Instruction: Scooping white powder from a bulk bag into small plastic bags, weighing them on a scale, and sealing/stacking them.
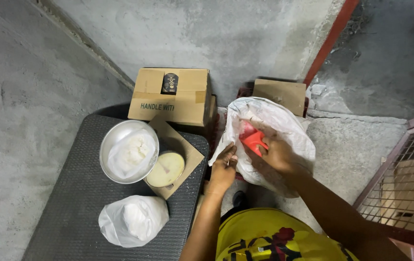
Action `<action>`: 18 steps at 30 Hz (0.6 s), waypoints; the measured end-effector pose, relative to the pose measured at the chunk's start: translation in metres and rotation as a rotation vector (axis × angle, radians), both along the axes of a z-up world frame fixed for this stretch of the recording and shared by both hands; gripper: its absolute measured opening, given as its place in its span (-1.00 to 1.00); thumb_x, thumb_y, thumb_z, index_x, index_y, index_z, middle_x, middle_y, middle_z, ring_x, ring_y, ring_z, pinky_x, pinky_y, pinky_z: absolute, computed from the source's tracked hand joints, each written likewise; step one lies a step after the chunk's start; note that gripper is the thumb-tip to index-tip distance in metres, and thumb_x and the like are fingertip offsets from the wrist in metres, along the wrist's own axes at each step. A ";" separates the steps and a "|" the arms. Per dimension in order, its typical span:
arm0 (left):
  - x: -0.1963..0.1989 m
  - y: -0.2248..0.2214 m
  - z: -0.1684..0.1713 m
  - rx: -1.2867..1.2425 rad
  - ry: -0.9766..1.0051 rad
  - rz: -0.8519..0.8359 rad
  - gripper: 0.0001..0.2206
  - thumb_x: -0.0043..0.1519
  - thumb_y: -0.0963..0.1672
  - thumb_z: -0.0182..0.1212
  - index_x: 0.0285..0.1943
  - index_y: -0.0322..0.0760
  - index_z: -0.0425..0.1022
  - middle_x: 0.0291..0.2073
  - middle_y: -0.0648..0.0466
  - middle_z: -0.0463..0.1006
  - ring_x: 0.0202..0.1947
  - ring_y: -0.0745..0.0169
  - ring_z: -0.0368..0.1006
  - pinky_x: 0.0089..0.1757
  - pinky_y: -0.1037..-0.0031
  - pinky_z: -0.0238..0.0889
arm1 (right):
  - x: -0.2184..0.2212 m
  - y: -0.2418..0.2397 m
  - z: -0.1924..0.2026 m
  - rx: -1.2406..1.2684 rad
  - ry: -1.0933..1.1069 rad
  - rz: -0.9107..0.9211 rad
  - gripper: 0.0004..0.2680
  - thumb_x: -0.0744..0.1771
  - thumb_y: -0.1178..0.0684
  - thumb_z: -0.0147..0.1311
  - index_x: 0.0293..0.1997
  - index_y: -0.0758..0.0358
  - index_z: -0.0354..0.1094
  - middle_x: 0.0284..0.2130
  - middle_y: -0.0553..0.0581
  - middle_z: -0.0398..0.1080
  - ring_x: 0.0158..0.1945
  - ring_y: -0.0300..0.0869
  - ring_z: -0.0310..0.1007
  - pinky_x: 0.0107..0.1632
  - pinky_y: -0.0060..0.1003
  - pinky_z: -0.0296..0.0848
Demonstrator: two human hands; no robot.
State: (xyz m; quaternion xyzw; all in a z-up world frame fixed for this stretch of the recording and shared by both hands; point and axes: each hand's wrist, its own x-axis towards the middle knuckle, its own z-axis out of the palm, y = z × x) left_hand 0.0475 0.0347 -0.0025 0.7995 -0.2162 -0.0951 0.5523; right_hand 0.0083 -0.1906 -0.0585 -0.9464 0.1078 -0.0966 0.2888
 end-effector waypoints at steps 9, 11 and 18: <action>-0.023 -0.002 0.007 -0.001 -0.021 0.115 -0.61 0.31 -0.19 0.18 0.35 -0.23 0.44 0.36 -0.11 0.41 0.37 0.02 0.32 0.28 0.39 0.12 | -0.070 -0.011 0.051 0.117 -0.165 -0.058 -0.79 0.28 -0.09 0.21 -0.14 0.20 0.47 -0.41 0.33 0.50 -0.34 0.20 0.53 -0.28 0.01 0.48; -0.034 -0.004 -0.002 -0.023 -0.047 0.143 -0.60 0.31 -0.20 0.19 0.36 -0.23 0.43 0.37 -0.11 0.41 0.38 0.02 0.31 0.27 0.40 0.14 | -0.084 -0.015 0.059 0.127 -0.158 -0.057 -0.80 0.28 -0.08 0.21 -0.14 0.18 0.48 -0.42 0.31 0.50 -0.37 0.17 0.53 -0.29 -0.01 0.48; -0.096 -0.011 0.048 -0.068 0.049 0.302 -0.58 0.29 -0.20 0.21 0.38 -0.22 0.42 0.43 -0.08 0.37 -0.03 0.01 0.41 -0.07 0.50 0.40 | -0.123 -0.029 0.100 0.078 -0.184 -0.023 -0.83 0.28 -0.07 0.25 -0.17 0.15 0.51 -0.43 0.27 0.50 -0.39 0.11 0.54 -0.29 -0.05 0.49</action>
